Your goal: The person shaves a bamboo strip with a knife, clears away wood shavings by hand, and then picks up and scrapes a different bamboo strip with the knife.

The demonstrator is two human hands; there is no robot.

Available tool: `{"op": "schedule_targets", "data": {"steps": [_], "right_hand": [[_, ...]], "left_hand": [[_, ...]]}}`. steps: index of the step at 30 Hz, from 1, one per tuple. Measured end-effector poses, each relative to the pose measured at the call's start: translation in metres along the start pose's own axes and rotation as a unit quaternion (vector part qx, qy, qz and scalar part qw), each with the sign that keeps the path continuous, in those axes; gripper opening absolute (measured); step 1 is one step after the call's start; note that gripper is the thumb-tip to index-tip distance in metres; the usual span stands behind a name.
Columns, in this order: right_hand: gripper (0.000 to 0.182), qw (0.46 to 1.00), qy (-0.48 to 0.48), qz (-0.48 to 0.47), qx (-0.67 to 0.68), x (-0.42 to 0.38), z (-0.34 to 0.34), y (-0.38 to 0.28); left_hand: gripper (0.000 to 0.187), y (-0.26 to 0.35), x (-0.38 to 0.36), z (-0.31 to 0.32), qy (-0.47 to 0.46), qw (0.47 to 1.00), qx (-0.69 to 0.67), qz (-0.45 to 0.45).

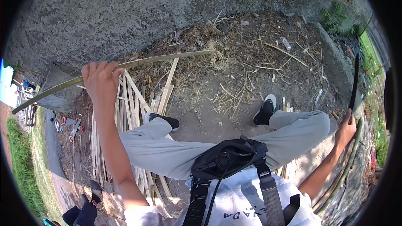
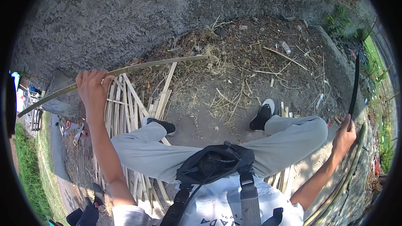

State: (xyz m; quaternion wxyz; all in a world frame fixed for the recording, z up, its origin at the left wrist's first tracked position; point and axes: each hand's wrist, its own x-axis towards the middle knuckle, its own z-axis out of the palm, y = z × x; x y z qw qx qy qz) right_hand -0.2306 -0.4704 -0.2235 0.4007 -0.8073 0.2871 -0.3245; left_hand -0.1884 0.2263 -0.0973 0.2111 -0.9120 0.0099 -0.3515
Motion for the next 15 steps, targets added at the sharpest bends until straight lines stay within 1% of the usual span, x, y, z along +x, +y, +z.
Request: {"op": "schedule_targets", "data": {"steps": [2,4,6,7,8,9,10,12,14,15], "right_hand": [[0.038,0.999,-0.026,-0.048,-0.003,-0.025,0.057,-0.063],[0.036,0.991,-0.1,-0.08,0.038,-0.039,0.121,-0.082],[0.033,0.96,-0.258,-0.103,0.029,-0.063,0.185,-0.098],[0.034,0.942,-0.301,-0.147,0.014,-0.078,0.225,-0.09],[0.036,0.914,-0.395,-0.09,0.014,-0.093,0.266,-0.077],[0.039,0.882,-0.469,-0.038,-0.011,-0.112,0.301,-0.071],[0.041,0.852,-0.515,-0.026,-0.091,-0.132,0.33,-0.065],[0.043,0.792,-0.568,-0.148,-0.166,-0.172,0.382,-0.047],[0.042,0.758,-0.619,-0.097,-0.182,-0.219,0.412,-0.049],[0.041,0.732,-0.65,-0.094,-0.179,-0.239,0.427,-0.051]], "left_hand": [[0.024,-0.005,0.001,0.02,0.0,1.0,-0.006,-0.029],[0.024,-0.007,0.003,0.031,-0.006,0.998,-0.023,-0.064],[0.024,-0.011,0.001,0.041,-0.002,0.996,-0.038,-0.083],[0.024,-0.011,0.001,0.044,0.008,0.996,-0.04,-0.082],[0.023,-0.011,0.0,0.05,0.015,0.995,-0.043,-0.087],[0.023,-0.01,-0.003,0.057,0.023,0.994,-0.048,-0.091],[0.023,-0.009,-0.008,0.066,0.031,0.993,-0.053,-0.096],[0.022,-0.01,-0.025,0.097,0.026,0.99,-0.066,-0.123],[0.022,-0.01,-0.042,0.118,-0.003,0.983,-0.093,-0.157],[0.022,-0.013,-0.048,0.125,-0.019,0.978,-0.105,-0.181]]}}
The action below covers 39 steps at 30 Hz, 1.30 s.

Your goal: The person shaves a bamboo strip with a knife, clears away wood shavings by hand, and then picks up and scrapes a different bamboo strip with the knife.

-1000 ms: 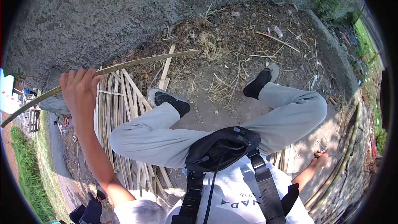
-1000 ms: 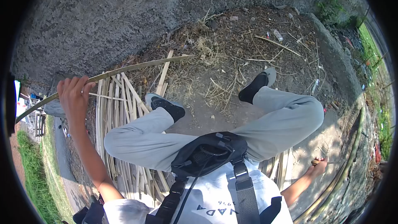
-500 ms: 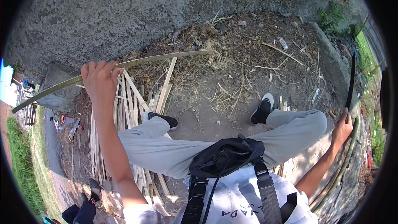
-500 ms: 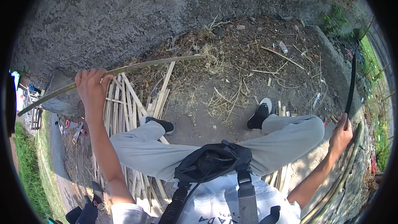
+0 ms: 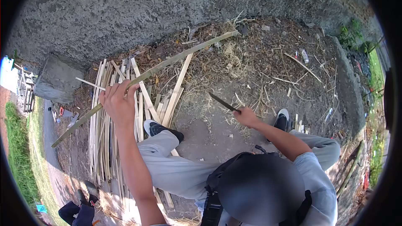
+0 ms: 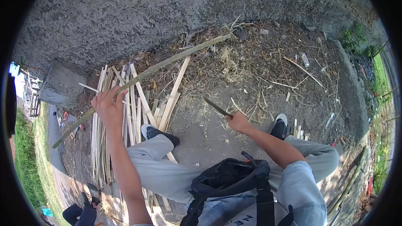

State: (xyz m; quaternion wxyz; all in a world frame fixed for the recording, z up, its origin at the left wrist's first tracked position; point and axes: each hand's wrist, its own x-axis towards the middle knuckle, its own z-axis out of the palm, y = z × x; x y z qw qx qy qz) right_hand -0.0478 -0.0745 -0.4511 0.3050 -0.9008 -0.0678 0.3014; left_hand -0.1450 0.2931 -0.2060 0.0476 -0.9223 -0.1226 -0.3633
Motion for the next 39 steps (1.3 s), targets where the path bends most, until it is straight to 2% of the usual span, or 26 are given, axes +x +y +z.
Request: {"op": "schedule_targets", "data": {"steps": [3,6,9,12,14,17,20,24,26,29,32,34,36,39], "right_hand": [[0.042,0.992,-0.122,0.011,0.038,0.03,0.044,-0.026],[0.042,0.988,-0.133,-0.074,-0.014,0.055,0.086,-0.025],[0.042,0.986,-0.133,-0.074,-0.068,0.067,0.109,-0.009],[0.041,0.984,-0.141,-0.043,-0.103,0.079,0.098,0.016],[0.04,0.988,-0.089,-0.038,-0.12,0.085,0.077,0.034],[0.035,0.992,-0.02,0.046,-0.119,0.096,0.026,0.059],[0.036,0.979,0.051,0.055,-0.191,0.098,-0.041,0.068],[0.037,0.96,0.184,0.103,-0.182,0.098,-0.117,0.069],[0.04,0.948,0.236,0.086,-0.193,0.109,-0.148,0.087],[0.043,0.956,0.252,0.128,-0.086,0.108,-0.179,0.095],[0.041,0.954,0.266,0.015,-0.135,0.079,-0.162,0.098],[0.038,0.98,0.156,0.02,-0.122,0.036,-0.142,0.074],[0.038,0.992,0.003,0.08,-0.095,0.004,-0.117,0.059],[0.042,0.973,-0.114,-0.059,-0.191,-0.023,-0.075,0.078]], "left_hand": [[0.022,-0.012,0.0,-0.001,-0.021,1.0,-0.02,0.0],[0.02,-0.014,0.0,-0.005,-0.035,0.999,-0.03,-0.025],[0.019,-0.012,-0.003,-0.004,-0.038,0.998,-0.023,-0.033],[0.019,-0.009,0.002,-0.001,-0.022,0.999,-0.028,-0.034],[0.019,-0.009,0.004,-0.001,-0.02,0.999,-0.032,-0.037],[0.019,-0.011,-0.001,-0.003,-0.033,0.998,-0.034,-0.042],[0.019,-0.015,-0.006,-0.007,-0.039,0.998,-0.04,-0.035],[0.019,-0.021,-0.016,-0.01,-0.03,0.998,-0.044,-0.028],[0.019,-0.026,-0.022,-0.01,-0.027,0.998,-0.041,-0.026],[0.019,-0.033,-0.026,-0.014,-0.025,0.999,-0.035,-0.032],[0.019,-0.038,-0.031,-0.017,-0.023,0.998,-0.035,-0.046],[0.019,-0.04,-0.033,-0.017,-0.019,0.998,-0.039,-0.055],[0.019,-0.042,-0.034,-0.017,-0.03,0.997,-0.038,-0.061],[0.02,-0.04,-0.035,-0.017,-0.037,0.997,-0.041,-0.059]]}}
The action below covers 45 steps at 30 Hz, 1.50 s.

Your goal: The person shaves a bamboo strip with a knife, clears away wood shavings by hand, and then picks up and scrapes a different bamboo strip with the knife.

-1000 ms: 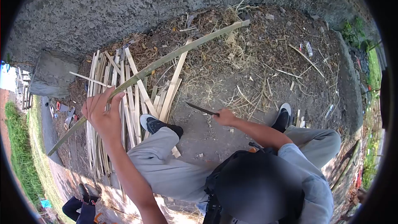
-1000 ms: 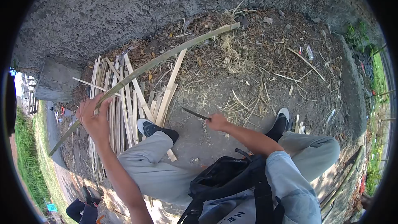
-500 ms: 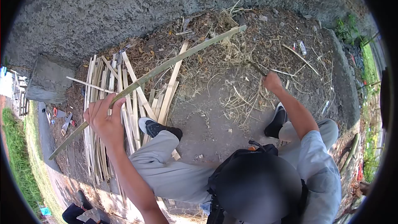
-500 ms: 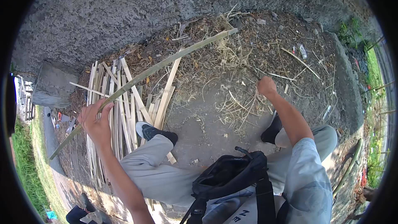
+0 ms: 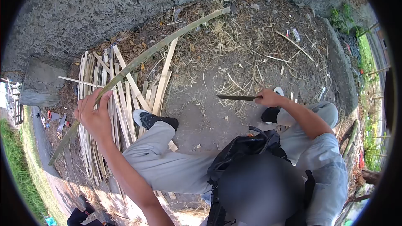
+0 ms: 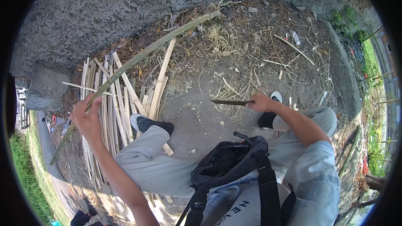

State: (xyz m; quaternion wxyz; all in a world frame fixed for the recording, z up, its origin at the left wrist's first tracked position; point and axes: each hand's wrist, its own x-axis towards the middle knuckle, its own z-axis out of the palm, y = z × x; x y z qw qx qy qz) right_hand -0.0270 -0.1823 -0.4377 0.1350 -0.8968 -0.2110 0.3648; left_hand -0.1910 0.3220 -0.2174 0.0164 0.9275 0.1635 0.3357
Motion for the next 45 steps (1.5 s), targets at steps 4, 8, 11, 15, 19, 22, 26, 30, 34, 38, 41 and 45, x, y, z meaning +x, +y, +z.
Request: {"op": "schedule_targets", "data": {"steps": [4,8,11,15,19,22,26,30,34,38,41,45], "right_hand": [[0.04,0.993,-0.067,-0.082,-0.058,0.003,0.031,0.016],[0.036,0.992,0.031,-0.005,-0.119,0.029,0.015,0.039],[0.032,0.969,0.201,0.123,-0.074,0.06,-0.013,0.047],[0.033,0.906,0.392,0.159,0.025,0.093,-0.047,0.065],[0.034,0.956,0.238,0.138,0.103,0.049,-0.086,0.033],[0.031,0.989,0.126,-0.05,-0.064,0.021,-0.077,0.047],[0.037,0.99,-0.073,-0.069,-0.097,-0.012,-0.059,0.046],[0.038,0.982,-0.145,-0.058,-0.107,-0.01,-0.019,0.059],[0.034,0.975,-0.109,-0.04,-0.189,0.012,-0.024,0.07],[0.029,0.962,0.053,0.051,-0.264,0.033,-0.068,0.078],[0.029,0.953,0.183,0.119,-0.212,0.049,-0.09,0.084],[0.034,0.95,0.241,0.175,-0.098,0.053,-0.099,0.071]], "left_hand": [[0.021,0.001,-0.001,0.005,-0.005,1.0,-0.001,0.016],[0.022,0.005,0.0,0.011,-0.01,1.0,0.001,0.03],[0.023,0.007,0.001,0.015,-0.019,0.999,0.011,0.041],[0.024,0.01,0.004,0.018,-0.013,0.999,0.011,0.05],[0.023,0.01,0.006,0.019,-0.026,0.999,0.016,0.03],[0.021,0.01,0.007,0.018,-0.037,0.999,0.018,0.023],[0.021,0.01,0.006,0.019,-0.042,0.999,0.022,0.023],[0.022,0.01,0.006,0.022,-0.042,0.999,0.025,0.025],[0.023,0.011,0.007,0.02,-0.057,0.998,0.024,0.022],[0.024,0.01,0.007,0.021,-0.054,0.998,0.03,0.025],[0.023,0.012,0.009,0.021,-0.051,0.998,0.027,0.025],[0.023,0.012,0.009,0.021,-0.053,0.998,0.026,0.021]]}}
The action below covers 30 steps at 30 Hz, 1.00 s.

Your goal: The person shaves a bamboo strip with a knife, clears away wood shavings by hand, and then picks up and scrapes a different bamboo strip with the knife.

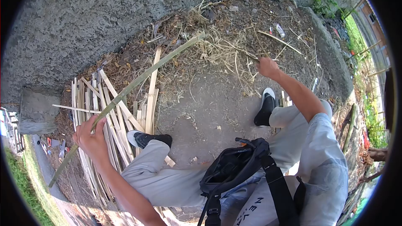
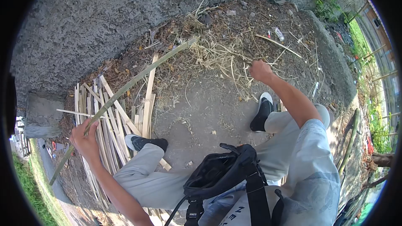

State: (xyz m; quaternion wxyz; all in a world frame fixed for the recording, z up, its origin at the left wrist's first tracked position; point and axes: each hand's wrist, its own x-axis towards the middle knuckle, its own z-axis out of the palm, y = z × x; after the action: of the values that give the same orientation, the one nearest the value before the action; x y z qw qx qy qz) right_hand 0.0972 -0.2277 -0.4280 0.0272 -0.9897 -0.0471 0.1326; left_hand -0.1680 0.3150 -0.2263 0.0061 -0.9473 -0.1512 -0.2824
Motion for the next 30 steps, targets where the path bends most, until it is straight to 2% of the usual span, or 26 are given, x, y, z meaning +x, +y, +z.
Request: {"op": "schedule_targets", "data": {"steps": [1,2,5,7,9,15,19,21,24,26,28,30], "right_hand": [[0.034,1.0,-0.006,0.011,0.022,0.0,0.0,-0.004],[0.035,0.999,-0.02,-0.037,0.012,0.004,0.01,-0.003],[0.035,0.961,-0.234,0.004,0.146,-0.027,-0.02,-0.053],[0.035,0.937,-0.298,-0.023,0.18,-0.035,-0.003,-0.076],[0.035,0.901,-0.335,-0.035,0.274,-0.044,0.018,-0.107],[0.035,0.879,-0.334,-0.008,0.341,-0.052,0.068,-0.229],[0.037,0.861,-0.323,-0.063,0.387,-0.04,0.106,-0.276],[0.038,0.86,-0.301,-0.085,0.403,-0.032,0.123,-0.274],[0.042,0.916,-0.295,-0.063,0.265,-0.014,0.129,-0.245],[0.038,0.941,-0.274,0.008,0.201,-0.015,0.098,-0.213],[0.04,0.96,-0.224,-0.029,0.167,-0.011,0.076,-0.166],[0.038,0.972,-0.205,-0.017,0.117,0.003,0.059,-0.121]], "left_hand": [[0.023,0.0,0.001,0.0,0.002,1.0,0.001,-0.001],[0.023,-0.001,0.001,-0.001,0.005,1.0,-0.001,0.0],[0.023,0.001,0.001,-0.001,0.007,1.0,-0.006,-0.002],[0.023,0.002,0.001,-0.002,0.0,1.0,-0.01,-0.014],[0.022,0.002,0.001,-0.002,0.007,1.0,-0.006,-0.007],[0.024,0.001,-0.001,-0.001,0.008,1.0,0.004,-0.017],[0.022,-0.004,-0.001,-0.001,0.008,1.0,-0.001,-0.014],[0.022,-0.003,0.0,-0.005,0.016,1.0,-0.011,-0.016],[0.023,-0.003,-0.002,-0.004,0.022,0.999,-0.02,-0.031],[0.023,0.001,-0.002,-0.01,0.022,0.999,-0.031,-0.036],[0.022,0.001,-0.002,-0.014,0.025,0.999,-0.029,-0.035],[0.021,-0.001,-0.003,-0.017,0.028,0.999,-0.035,-0.028]]}}
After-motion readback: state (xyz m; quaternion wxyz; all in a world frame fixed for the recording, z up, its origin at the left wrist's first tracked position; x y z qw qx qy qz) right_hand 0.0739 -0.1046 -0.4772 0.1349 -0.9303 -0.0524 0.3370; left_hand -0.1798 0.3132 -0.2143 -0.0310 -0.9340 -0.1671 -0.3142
